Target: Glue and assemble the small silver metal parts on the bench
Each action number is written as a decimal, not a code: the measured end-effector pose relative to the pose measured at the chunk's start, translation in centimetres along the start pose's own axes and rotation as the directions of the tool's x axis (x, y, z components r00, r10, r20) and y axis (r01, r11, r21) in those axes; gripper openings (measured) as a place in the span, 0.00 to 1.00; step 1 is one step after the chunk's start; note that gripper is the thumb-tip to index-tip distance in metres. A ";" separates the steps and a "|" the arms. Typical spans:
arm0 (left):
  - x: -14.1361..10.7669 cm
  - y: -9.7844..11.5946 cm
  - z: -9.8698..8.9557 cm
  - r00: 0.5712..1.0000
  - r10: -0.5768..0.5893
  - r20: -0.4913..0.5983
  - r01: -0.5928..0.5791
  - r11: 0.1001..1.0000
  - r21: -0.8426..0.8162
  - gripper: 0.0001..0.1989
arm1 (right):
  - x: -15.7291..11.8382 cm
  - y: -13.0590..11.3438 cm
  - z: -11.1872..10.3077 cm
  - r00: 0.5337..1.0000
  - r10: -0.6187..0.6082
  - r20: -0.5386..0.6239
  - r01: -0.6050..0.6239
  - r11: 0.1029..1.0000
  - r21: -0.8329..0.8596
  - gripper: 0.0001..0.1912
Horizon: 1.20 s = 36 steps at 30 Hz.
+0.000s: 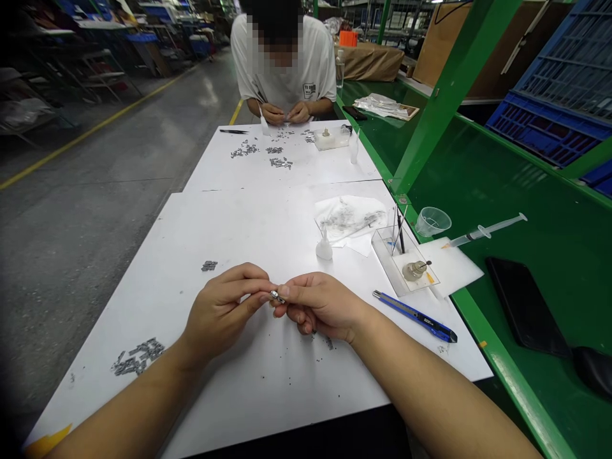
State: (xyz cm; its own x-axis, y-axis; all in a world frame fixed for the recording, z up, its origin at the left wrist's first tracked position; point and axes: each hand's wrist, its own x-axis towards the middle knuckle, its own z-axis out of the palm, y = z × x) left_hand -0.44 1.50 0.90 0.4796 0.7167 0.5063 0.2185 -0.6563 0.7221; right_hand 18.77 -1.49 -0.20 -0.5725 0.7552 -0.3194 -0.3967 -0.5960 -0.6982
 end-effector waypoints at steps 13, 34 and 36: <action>-0.2 -0.1 0.3 0.989 0.127 -0.081 -0.113 0.981 0.156 0.08 | 0.1 -0.2 -0.2 0.999 0.002 -0.048 -0.001 0.999 0.036 0.10; -0.5 0.3 0.2 0.998 0.067 -0.022 -0.068 0.997 -0.045 0.16 | -1.1 0.8 0.8 0.461 -0.804 0.375 0.390 -0.195 -0.900 0.09; -0.4 0.4 0.1 0.995 0.095 -0.028 -0.096 0.995 -0.024 0.14 | -1.1 0.8 0.8 0.444 -0.790 0.423 0.398 -0.249 -0.883 0.10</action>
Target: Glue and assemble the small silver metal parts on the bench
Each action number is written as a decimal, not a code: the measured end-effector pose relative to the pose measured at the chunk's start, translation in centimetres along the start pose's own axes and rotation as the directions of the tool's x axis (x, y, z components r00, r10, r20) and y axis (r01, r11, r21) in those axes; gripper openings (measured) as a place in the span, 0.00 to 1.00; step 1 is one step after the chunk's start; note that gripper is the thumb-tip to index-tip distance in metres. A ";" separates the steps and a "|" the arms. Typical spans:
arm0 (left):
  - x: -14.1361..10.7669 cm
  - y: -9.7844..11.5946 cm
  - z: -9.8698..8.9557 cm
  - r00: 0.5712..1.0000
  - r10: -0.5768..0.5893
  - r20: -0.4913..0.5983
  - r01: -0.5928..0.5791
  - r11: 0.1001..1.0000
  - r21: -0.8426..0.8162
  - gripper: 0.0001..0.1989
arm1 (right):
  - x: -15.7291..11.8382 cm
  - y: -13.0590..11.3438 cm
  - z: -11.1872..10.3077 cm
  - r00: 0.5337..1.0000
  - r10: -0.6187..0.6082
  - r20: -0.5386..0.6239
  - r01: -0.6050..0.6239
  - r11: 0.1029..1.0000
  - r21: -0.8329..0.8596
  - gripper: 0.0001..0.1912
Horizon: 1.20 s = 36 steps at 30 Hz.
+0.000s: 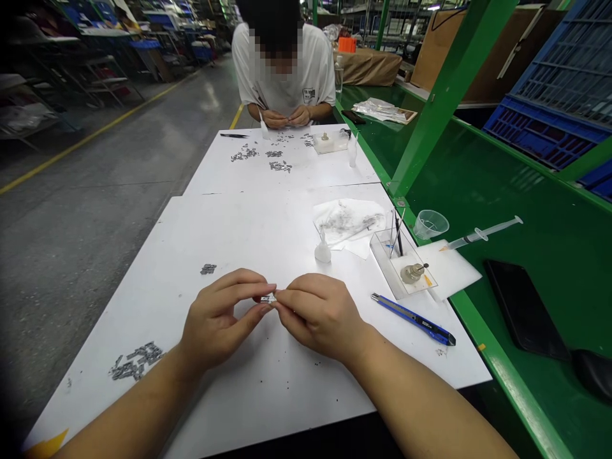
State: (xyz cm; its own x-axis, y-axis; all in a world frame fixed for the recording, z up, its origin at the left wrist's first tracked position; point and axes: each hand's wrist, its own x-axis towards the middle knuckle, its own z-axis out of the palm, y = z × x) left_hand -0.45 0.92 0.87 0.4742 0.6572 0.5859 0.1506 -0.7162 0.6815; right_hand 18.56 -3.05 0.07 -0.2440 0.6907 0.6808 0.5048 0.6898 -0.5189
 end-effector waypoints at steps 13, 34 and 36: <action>0.2 -0.3 0.0 0.999 0.034 -0.011 -0.033 0.999 0.040 0.11 | 0.1 0.2 0.0 0.999 -0.046 -0.007 0.045 0.998 -0.052 0.08; -0.2 0.0 0.6 0.997 0.009 -0.078 0.000 0.994 0.114 0.07 | 0.1 0.2 0.5 0.997 0.009 -0.079 -0.006 0.999 0.034 0.08; -0.3 0.0 0.5 0.995 0.030 -0.090 -0.018 0.990 0.137 0.07 | 0.1 0.2 0.7 0.997 0.012 -0.081 -0.008 0.999 0.051 0.09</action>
State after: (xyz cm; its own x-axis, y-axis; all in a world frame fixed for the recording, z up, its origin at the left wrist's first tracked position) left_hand -0.12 0.65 0.45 0.3984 0.6536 0.6435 0.2599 -0.7532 0.6042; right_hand 18.08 -2.65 -0.34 -0.1698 0.6788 0.7144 0.4640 0.6947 -0.5497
